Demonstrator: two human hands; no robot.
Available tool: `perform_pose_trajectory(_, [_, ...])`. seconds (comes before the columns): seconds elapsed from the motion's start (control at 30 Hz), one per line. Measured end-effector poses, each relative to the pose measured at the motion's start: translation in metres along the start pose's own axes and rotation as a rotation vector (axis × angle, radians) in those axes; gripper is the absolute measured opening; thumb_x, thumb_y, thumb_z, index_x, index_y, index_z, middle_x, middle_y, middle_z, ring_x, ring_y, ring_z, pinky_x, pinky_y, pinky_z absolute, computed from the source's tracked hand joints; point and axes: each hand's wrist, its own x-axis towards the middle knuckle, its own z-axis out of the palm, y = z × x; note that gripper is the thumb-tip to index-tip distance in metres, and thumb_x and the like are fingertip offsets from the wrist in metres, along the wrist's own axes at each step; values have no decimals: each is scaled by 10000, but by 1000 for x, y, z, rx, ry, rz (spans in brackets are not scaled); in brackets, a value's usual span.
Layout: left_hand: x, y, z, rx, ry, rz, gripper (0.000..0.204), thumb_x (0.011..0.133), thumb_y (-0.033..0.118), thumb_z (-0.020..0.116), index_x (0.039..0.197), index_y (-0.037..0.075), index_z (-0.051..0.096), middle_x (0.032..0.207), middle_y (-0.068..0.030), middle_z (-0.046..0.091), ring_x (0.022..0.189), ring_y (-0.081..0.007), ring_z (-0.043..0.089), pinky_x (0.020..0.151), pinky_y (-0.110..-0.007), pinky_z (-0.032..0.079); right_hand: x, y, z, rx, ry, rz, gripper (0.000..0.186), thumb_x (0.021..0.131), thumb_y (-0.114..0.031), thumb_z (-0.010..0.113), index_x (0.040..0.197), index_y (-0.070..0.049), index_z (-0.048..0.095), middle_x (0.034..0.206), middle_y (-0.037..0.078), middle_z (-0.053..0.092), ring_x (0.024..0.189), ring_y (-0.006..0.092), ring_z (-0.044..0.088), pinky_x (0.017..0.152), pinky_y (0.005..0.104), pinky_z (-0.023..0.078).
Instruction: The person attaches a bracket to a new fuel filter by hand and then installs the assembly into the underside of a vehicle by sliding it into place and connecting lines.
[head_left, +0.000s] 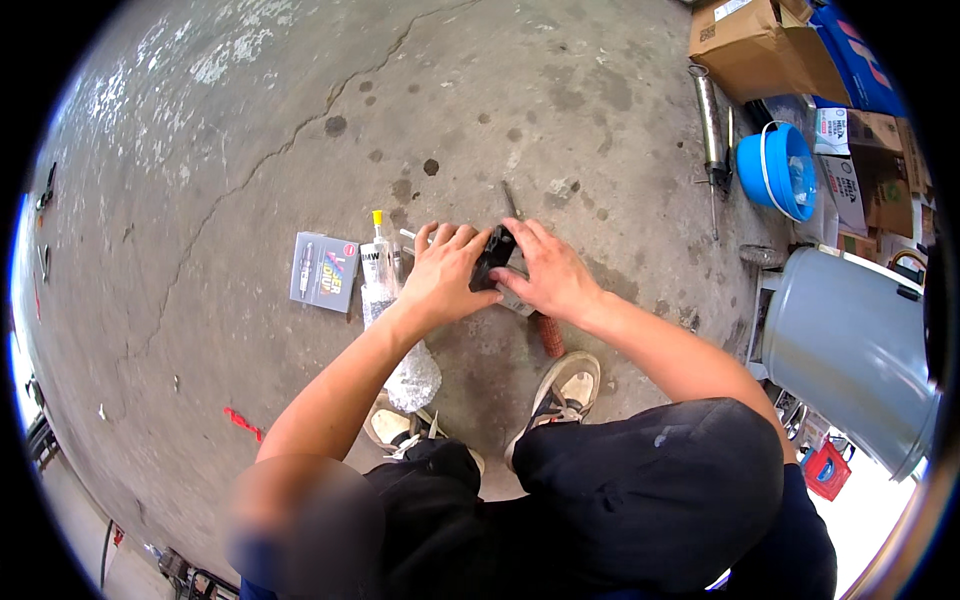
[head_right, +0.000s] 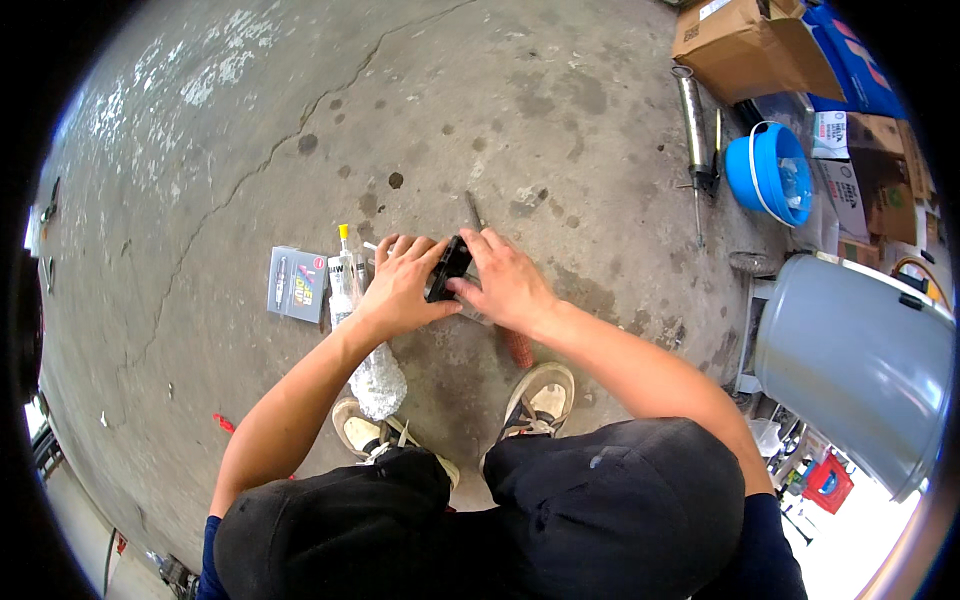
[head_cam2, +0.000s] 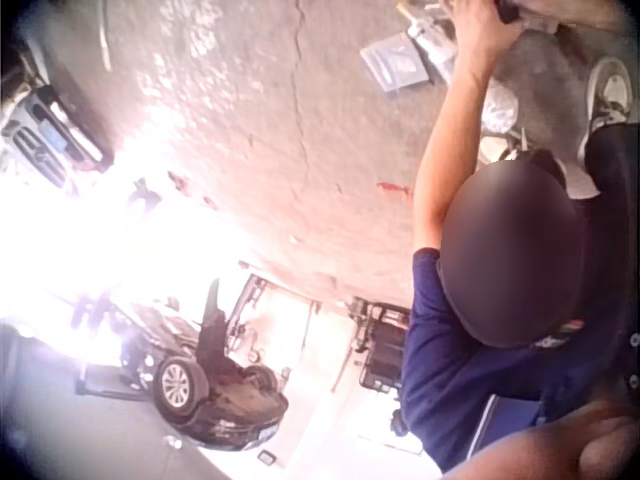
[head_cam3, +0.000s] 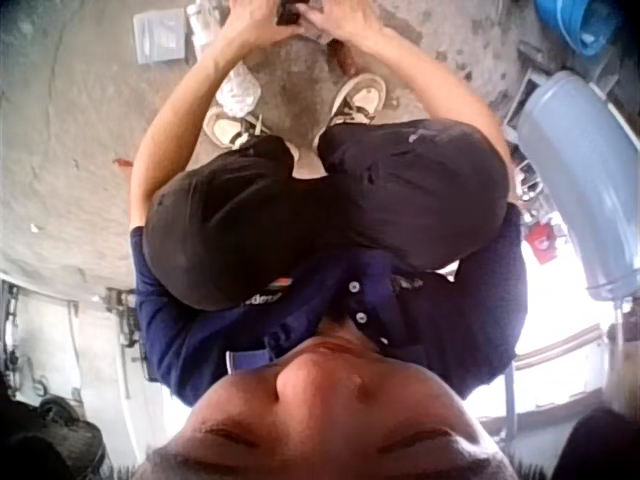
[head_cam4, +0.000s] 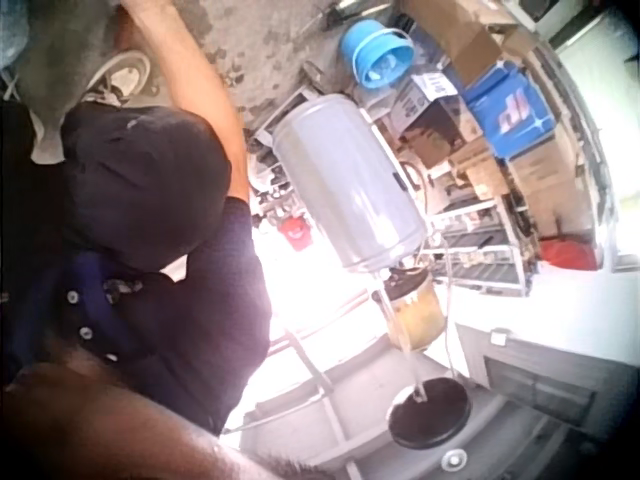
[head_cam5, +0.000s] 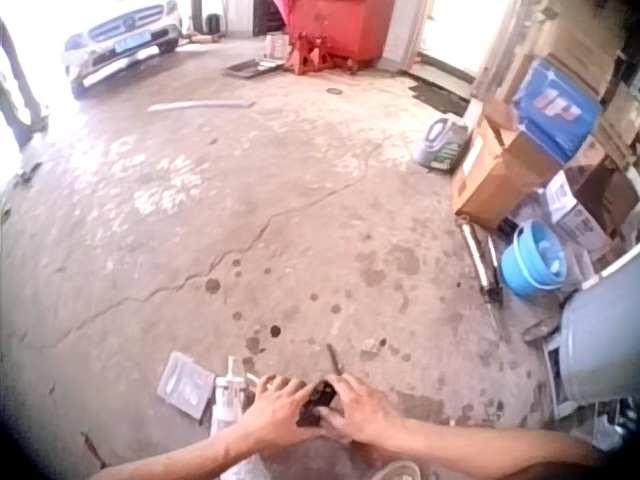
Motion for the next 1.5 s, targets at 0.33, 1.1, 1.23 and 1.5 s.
perform_pose_trajectory(0.33, [-4,9,3,-28,58,-31,757,607,382,781,1240,42,543,1070,-106,567,1118,-280,489,1074,-482,237,1,3,15,-170,72,-67,539,832,-267,671,1186,104,504,1028,217,594,939,355,613,811,406,512])
perform_pose_trajectory(1.1, [-33,6,17,-253,181,-90,680,690,277,766,1269,34,507,1320,-183,486,1348,-313,344,1112,-638,12,1,15,-1,322,22,-246,544,861,-327,643,1290,-26,499,1134,179,615,947,346,630,842,388,508])
perform_pose_trajectory(1.23, [-41,10,15,-262,180,-60,643,686,272,776,1220,20,523,1283,-183,512,1363,-314,328,1111,-642,26,-3,6,-10,445,-189,-192,432,856,-220,653,1232,-45,535,1034,168,649,890,331,643,788,390,512])
perform_pose_trajectory(1.5, [-48,11,13,-395,144,17,378,713,126,755,1008,32,538,1160,-162,579,1278,-338,452,1108,-640,96,-28,2,10,306,-47,-300,416,762,-250,745,1079,-53,560,796,116,662,711,297,663,611,365,529])
